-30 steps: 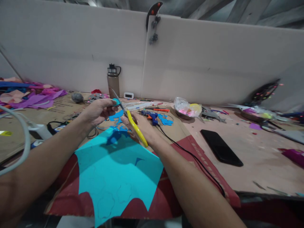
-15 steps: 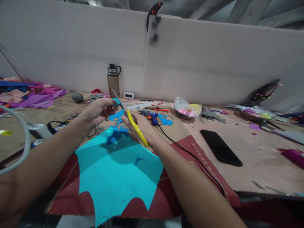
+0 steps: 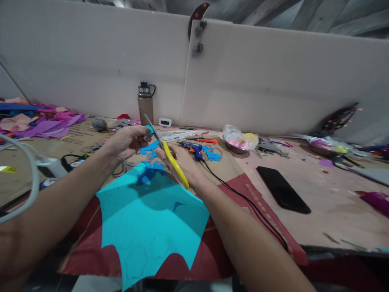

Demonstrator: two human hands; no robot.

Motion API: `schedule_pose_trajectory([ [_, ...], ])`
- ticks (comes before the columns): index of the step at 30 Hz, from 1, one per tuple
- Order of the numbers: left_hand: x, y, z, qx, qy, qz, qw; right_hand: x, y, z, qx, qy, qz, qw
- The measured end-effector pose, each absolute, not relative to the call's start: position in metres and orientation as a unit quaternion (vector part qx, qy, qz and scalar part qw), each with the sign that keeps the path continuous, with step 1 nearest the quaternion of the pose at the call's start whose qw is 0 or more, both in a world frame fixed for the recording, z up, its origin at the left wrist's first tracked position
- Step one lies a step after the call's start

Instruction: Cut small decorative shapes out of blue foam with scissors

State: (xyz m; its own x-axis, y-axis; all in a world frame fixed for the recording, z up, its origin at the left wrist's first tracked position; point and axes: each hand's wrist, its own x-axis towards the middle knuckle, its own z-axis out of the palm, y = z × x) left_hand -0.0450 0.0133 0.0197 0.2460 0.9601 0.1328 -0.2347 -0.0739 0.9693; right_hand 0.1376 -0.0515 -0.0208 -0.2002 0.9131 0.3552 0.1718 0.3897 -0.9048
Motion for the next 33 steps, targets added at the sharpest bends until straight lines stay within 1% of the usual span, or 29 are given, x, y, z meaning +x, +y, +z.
schedule_pose_trajectory([
  [3,-0.043,0.011,0.022,0.510,0.348,0.510,0.599,0.139,-0.052,-0.022,-0.409,-0.676,0.411,0.455],
  [12,-0.044,0.010,0.024,0.516,0.357,0.508,0.590,0.133,-0.060,-0.013,-0.399,-0.635,0.482,0.454],
  [24,-0.044,0.007,0.028,0.494,0.355,0.516,0.602,0.134,-0.062,-0.009,-0.413,-0.631,0.497,0.429],
  [33,-0.048,0.013,0.027,0.511,0.341,0.511,0.601,0.135,-0.063,-0.011,-0.405,-0.650,0.482,0.426],
])
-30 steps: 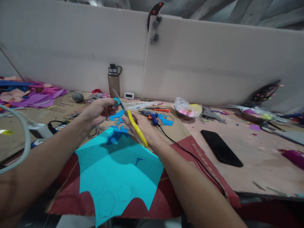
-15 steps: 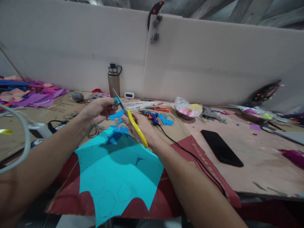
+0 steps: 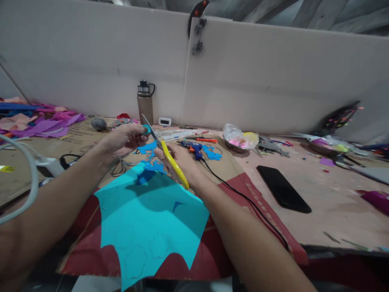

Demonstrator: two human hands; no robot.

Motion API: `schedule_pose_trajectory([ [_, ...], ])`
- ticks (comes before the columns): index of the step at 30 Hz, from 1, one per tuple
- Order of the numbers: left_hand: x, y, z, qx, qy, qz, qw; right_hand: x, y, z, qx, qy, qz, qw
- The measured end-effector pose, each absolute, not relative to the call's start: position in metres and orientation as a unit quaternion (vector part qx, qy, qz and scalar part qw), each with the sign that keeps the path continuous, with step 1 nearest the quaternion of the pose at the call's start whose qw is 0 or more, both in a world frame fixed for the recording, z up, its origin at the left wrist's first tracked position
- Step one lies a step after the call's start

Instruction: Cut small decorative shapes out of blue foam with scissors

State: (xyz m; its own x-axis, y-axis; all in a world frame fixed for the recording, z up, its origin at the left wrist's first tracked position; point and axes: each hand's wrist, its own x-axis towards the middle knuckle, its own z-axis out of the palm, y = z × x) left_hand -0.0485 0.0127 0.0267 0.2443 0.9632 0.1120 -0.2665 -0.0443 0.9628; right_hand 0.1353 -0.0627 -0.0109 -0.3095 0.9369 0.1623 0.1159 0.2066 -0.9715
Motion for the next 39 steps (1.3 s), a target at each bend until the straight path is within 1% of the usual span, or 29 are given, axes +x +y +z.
schedule_pose_trajectory([
  [10,-0.048,0.012,0.028,0.503,0.348,0.514,0.601,0.135,-0.064,-0.009,-0.421,-0.651,0.474,0.418],
  [17,-0.054,0.010,0.034,0.501,0.345,0.481,0.632,0.135,-0.070,-0.008,-0.427,-0.638,0.481,0.423],
  [25,-0.058,0.010,0.038,0.525,0.395,0.437,0.615,0.135,-0.067,-0.008,-0.436,-0.654,0.468,0.404],
  [29,-0.053,0.006,0.036,0.566,0.398,0.401,0.601,0.133,-0.062,-0.009,-0.433,-0.603,0.476,0.471],
  [34,-0.048,0.003,0.026,0.671,0.373,0.361,0.530,0.137,-0.056,-0.007,-0.389,-0.603,0.416,0.558],
  [36,-0.047,0.001,0.024,0.713,0.368,0.344,0.488,0.139,-0.055,-0.007,-0.370,-0.612,0.404,0.570],
  [39,-0.045,-0.002,0.023,0.749,0.370,0.317,0.448,0.140,-0.054,-0.009,-0.347,-0.636,0.399,0.563],
])
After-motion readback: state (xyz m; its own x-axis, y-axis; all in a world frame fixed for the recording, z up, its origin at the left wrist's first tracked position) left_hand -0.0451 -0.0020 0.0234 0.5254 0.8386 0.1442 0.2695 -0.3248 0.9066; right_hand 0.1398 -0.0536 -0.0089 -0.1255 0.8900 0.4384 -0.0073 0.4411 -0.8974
